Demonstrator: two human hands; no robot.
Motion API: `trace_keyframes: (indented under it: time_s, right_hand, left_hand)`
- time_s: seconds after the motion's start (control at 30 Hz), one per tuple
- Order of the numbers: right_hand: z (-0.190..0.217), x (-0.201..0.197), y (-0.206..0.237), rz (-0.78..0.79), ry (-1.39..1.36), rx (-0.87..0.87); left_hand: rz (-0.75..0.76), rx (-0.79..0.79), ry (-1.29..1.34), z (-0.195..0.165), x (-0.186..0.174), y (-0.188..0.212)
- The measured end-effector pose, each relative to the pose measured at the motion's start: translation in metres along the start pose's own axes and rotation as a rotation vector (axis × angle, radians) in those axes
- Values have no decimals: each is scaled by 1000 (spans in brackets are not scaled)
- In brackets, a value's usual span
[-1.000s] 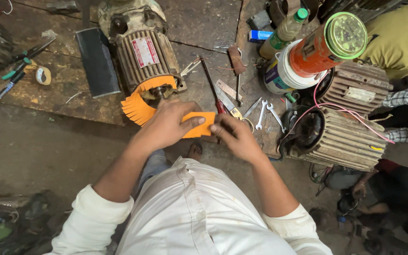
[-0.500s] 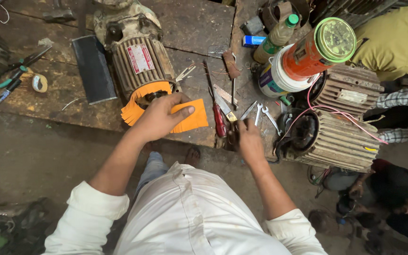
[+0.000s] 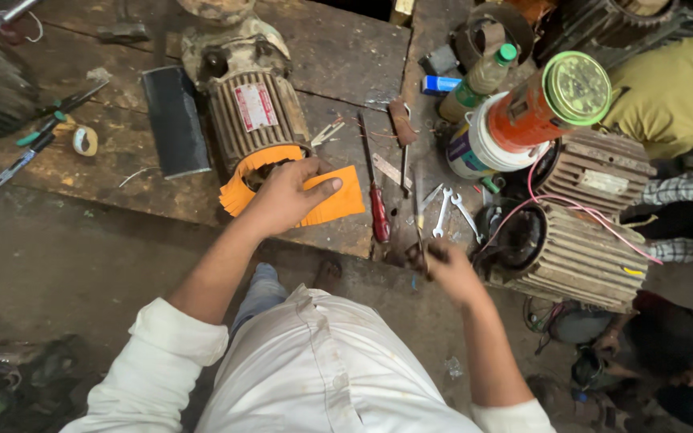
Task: The person assembles an electric motor by placing a flange onto the shaft, using a screwdriver to adjust the shaft, and cutting an orange sheet into a fringed ring to fit around the shaft. The person then places a metal housing over the assembly.
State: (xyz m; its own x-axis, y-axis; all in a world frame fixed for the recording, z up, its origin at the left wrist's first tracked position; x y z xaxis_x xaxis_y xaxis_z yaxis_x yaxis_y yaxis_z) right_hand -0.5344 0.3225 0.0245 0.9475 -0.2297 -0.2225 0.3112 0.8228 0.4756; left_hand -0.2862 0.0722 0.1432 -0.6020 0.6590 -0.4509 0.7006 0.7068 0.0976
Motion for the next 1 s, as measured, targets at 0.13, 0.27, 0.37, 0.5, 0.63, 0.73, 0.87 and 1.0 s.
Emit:
trace_keyframes:
  time_s: [0.13, 0.27, 0.37, 0.5, 0.63, 0.73, 0.87, 1.0]
  right_hand:
    - [11, 27, 30, 19, 40, -231]
    - [32, 52, 37, 196, 126, -410]
    - [40, 65, 33, 203, 227, -345]
    - [41, 72, 29, 224, 235, -295]
    - [37, 72, 27, 172, 136, -349]
    - [28, 74, 27, 179, 127, -106]
    - [39, 76, 28, 228, 39, -247]
    - [57, 74, 28, 157, 149, -656]
  left_hand:
    - [16, -110, -45, 3, 0, -2]
    - [35, -162, -43, 6, 3, -5]
    - [23, -73, 55, 6, 6, -6]
    - [-3, 2, 80, 7, 8, -7]
    - [-5, -41, 84, 11, 8, -8]
    - [-2, -39, 114, 12, 9, -7]
    - [1, -58, 180, 16, 12, -7]
    - [45, -81, 166, 18, 20, -5]
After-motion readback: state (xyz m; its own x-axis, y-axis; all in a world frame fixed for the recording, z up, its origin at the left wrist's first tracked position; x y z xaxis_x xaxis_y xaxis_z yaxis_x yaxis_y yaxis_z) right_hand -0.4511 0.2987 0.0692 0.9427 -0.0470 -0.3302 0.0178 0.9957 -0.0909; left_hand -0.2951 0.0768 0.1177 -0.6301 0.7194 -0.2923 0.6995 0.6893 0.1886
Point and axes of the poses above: each hand's wrist, its own y-axis away from the middle knuckle, its own x-axis out of the palm, z = x × y, the point moved 3 cm from there along -y, towards the middle knuckle, and after that the axes turned 3 degrees about -x, right-handed, at the moved point
